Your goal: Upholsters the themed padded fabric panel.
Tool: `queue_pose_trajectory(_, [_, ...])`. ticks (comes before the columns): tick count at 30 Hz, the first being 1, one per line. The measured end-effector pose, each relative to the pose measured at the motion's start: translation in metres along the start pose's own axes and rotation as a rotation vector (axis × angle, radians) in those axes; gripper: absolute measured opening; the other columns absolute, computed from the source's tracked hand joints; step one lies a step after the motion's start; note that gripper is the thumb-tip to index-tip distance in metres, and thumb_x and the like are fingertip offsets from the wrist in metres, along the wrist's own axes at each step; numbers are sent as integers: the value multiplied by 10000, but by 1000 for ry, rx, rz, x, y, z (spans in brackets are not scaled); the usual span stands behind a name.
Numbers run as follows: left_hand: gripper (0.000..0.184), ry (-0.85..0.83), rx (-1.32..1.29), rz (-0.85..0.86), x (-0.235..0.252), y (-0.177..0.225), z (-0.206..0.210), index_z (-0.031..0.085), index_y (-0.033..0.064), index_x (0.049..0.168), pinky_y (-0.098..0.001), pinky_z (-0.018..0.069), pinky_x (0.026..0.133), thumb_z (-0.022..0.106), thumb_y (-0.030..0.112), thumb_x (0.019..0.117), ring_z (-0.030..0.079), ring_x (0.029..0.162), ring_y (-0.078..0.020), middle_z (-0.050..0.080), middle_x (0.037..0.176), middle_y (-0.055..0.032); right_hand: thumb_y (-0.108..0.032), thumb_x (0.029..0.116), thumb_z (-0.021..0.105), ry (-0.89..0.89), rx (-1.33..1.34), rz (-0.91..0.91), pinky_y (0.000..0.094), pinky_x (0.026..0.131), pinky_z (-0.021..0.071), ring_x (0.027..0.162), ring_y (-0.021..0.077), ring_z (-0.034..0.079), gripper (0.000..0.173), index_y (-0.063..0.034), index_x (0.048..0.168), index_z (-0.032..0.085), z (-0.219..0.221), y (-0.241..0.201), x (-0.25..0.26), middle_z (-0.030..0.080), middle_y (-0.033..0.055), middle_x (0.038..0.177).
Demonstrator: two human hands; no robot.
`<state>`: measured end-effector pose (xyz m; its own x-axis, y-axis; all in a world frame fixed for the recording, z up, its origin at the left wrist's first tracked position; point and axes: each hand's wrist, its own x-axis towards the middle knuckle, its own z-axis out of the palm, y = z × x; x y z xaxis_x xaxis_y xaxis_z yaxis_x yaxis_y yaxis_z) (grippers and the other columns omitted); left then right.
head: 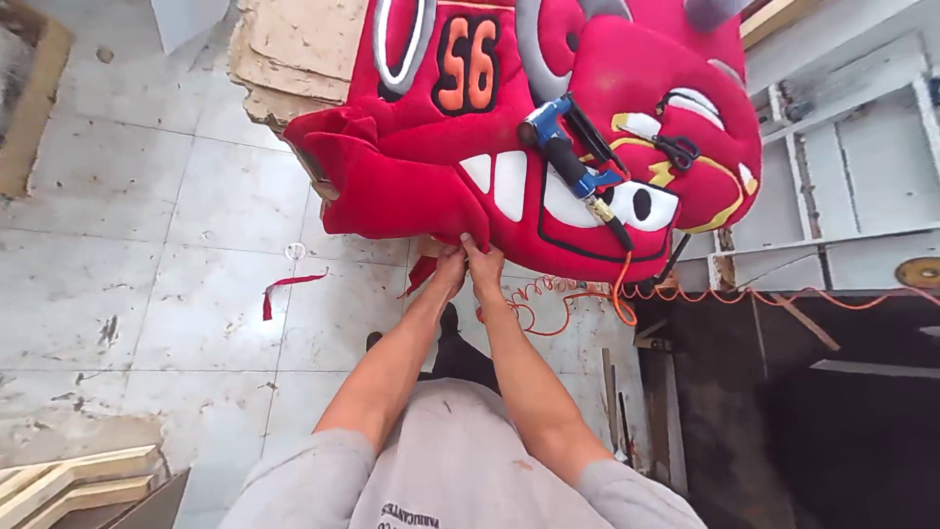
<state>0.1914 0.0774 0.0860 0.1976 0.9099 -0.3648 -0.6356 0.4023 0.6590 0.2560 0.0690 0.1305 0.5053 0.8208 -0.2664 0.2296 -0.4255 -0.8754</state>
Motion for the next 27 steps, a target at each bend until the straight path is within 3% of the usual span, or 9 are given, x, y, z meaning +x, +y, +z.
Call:
queue_pose_trajectory(5, [199,-67,127,-52,3,14,-10,620,-61,1079,-364,604,801,464,62,1064,703,869,-183,706,931,-117,-307,895,793,54,85,-21,380,675,554,667,143,651,291,-31,833,720,10,3,0,677,59,719])
queue_pose_trajectory(12, [228,-81,136,-165,1,23,-8,609,-41,1104,-355,603,797,439,108,1083,697,871,-168,697,940,-101,-349,874,784,77,-131,-137,476,743,548,728,182,675,291,-67,823,730,9,-2,3,694,54,739])
queue_pose_trajectory(16, [301,-282,673,-173,-13,53,-25,682,-49,1127,-362,588,848,456,143,1069,698,896,-156,721,1003,-111,-314,946,707,100,-133,-176,490,787,565,775,197,706,283,-49,853,743,14,0,2,723,73,775])
queue_pose_trajectory(18, [323,-319,1046,-39,-37,79,-31,723,10,1124,-434,576,916,470,196,1048,720,937,-188,751,1012,-109,-303,966,672,77,-147,-231,467,781,572,764,186,706,291,-42,857,743,12,7,6,720,69,766])
queue_pose_trajectory(20, [306,-167,1263,355,-58,115,-23,753,57,1093,-434,601,833,495,207,1024,728,860,-189,755,930,-81,-282,962,665,84,-122,-315,446,766,572,739,173,697,285,-31,853,742,14,17,8,710,68,746])
queue_pose_trajectory(22, [306,-103,1473,684,-51,166,2,725,61,1182,-485,555,919,486,161,1019,685,1025,-271,733,1071,-119,-261,949,670,102,-66,-367,422,736,580,702,158,684,265,-26,845,736,17,27,10,696,60,723])
queue_pose_trajectory(23, [345,-109,1602,738,-35,192,19,674,59,1280,-529,504,998,452,164,1036,641,1165,-321,701,1207,-148,-249,947,671,103,-45,-379,418,732,584,697,157,685,258,-20,849,739,19,29,11,698,64,724])
queue_pose_trajectory(25, [462,-96,1844,686,12,217,46,498,84,1489,-584,379,1118,393,260,1075,475,1408,-354,556,1475,-159,-235,949,670,98,-36,-397,421,760,583,737,169,700,253,-7,871,747,21,31,13,715,88,761])
queue_pose_trajectory(27, [604,-46,1991,542,56,205,58,307,134,1616,-650,216,1192,336,402,1076,260,1544,-357,334,1652,-147,-216,950,665,90,-24,-411,432,781,586,777,187,707,239,-1,889,747,25,35,15,721,107,794])
